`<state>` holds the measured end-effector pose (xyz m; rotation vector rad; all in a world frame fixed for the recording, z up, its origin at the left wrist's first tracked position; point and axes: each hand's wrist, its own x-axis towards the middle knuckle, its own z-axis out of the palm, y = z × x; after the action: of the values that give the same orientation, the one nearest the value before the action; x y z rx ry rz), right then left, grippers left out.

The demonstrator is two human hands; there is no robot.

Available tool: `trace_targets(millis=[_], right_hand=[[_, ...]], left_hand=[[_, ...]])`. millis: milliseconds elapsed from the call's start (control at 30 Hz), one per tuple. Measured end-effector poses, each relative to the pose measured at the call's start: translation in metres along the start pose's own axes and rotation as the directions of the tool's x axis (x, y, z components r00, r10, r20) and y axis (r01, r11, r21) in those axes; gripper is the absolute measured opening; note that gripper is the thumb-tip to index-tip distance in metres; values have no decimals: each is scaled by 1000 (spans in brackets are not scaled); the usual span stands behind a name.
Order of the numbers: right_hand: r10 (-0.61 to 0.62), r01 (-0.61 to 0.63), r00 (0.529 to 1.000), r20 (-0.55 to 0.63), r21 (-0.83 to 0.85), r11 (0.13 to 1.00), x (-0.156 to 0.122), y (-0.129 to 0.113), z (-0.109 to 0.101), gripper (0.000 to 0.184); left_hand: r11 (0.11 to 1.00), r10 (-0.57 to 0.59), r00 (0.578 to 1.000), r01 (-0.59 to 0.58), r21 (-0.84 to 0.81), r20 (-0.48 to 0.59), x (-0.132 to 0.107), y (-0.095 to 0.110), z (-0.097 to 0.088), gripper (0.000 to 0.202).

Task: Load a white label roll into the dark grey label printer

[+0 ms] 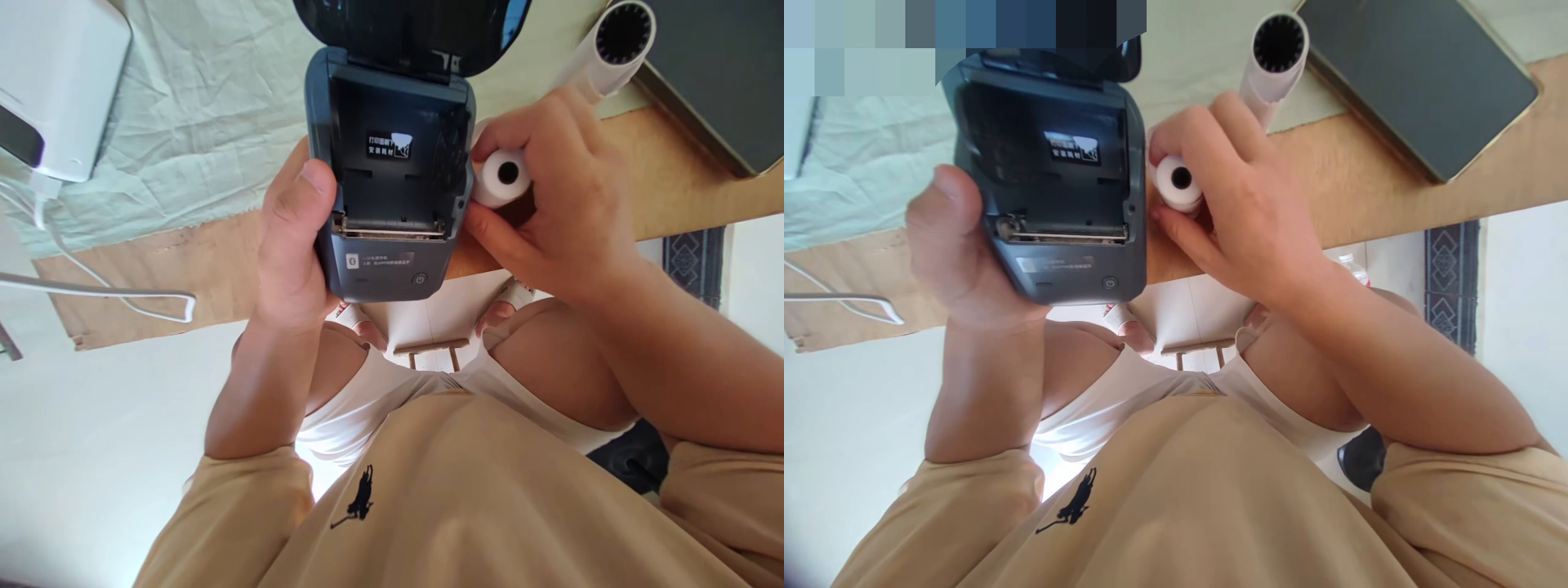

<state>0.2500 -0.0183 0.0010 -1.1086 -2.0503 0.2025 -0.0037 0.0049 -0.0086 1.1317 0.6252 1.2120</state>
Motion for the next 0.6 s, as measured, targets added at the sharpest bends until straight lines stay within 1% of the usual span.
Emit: trace_targets(millis=[100, 167, 200, 233, 300, 333, 400, 467, 533, 600], right_hand=[[-51, 47, 998, 41, 80, 996, 0, 3, 0, 44], [-96, 94, 995, 27, 87, 992, -1, 6, 1, 52], [-112, 110, 993, 21, 75, 991, -1, 8, 1, 51], [-111, 110, 994, 21, 57, 992, -2, 9, 2, 47], [-87, 86, 996, 36, 37, 996, -3, 9, 2, 37], [-66, 64, 997, 35, 51, 997, -3, 8, 2, 37], [-12, 9, 1000, 22, 122, 992, -3, 7, 1, 49], [-17, 13, 1000, 24, 161, 987, -4, 7, -1, 61], [-62, 55, 997, 50, 125, 991, -4, 8, -2, 63], [-110, 105, 991, 69, 81, 991, -5, 10, -1, 61]], left_hand=[[999, 49, 999, -49, 7, -4, 3, -6, 2, 53], [999, 43, 999, -43, 28, -13, 4, -6, 4, 60], [998, 48, 999, -47, 34, -19, 5, -6, 4, 66], [998, 58, 998, -57, 37, -23, 5, -5, 5, 71], [997, 74, 997, -73, 35, -27, 7, -3, 6, 78], [996, 79, 996, -79, 35, -27, 8, -2, 7, 80], [996, 88, 996, -87, 35, -26, 8, 0, 8, 81], [995, 95, 995, -94, 36, -26, 9, 0, 10, 83], [994, 103, 994, -102, 35, -28, 9, 1, 12, 84], [994, 109, 994, -108, 33, -29, 8, 1, 14, 85]])
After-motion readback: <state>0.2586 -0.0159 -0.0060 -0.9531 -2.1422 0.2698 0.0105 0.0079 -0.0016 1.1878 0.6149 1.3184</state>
